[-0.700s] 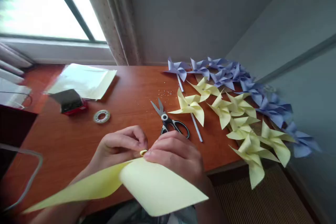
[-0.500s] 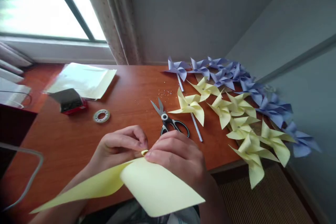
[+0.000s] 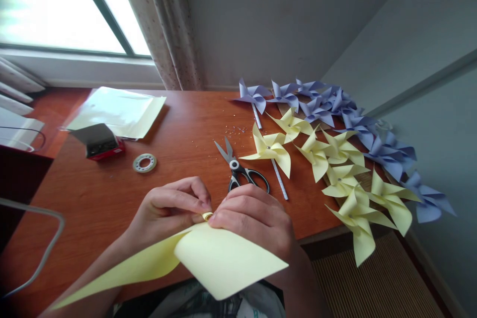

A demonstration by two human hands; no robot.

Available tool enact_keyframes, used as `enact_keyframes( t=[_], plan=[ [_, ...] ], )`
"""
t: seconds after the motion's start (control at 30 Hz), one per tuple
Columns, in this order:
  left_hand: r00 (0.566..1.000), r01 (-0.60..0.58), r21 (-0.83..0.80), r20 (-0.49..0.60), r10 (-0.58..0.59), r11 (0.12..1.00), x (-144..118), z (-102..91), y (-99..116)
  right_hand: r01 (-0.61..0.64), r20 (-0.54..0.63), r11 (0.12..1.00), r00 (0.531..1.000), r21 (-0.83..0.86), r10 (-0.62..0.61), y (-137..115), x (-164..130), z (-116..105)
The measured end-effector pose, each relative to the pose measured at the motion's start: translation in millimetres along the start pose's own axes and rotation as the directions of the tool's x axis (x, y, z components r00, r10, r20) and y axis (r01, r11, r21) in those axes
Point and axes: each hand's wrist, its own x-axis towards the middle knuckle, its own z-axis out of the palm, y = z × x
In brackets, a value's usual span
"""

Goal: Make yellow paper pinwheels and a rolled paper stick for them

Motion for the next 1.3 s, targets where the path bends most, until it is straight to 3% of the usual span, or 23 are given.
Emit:
enact_keyframes(
  t=[0.47, 0.77, 1.13, 1.3],
  plan=[
    [0.999, -0.027, -0.016, -0.017, 0.027, 1.0, -0.4, -0.7, 2.0, 0.015, -0.044, 0.997, 0.999, -0.072, -0.018, -1.5, -3.1, 6.7],
    [0.997, -0.055, -0.034, -0.048, 0.053, 0.998, 0.7, 3.5, 3.1, -0.011, -0.132, 0.994, 0.991, -0.109, -0.003, -7.0, -0.5, 16.6],
    [0.998, 0.047, -0.072, -0.04, -0.05, 0.996, -1.2, 1.9, 6.6, -0.032, -0.086, 0.999, 0.996, -0.021, 0.03, -1.2, -0.5, 15.5],
    [0.991, 0.124, -0.182, -0.023, -0.13, 0.975, 1.3, 4.7, 7.9, -0.043, -0.077, 0.999, 0.996, 0.002, 0.043, 0.4, -0.5, 17.5]
  ],
)
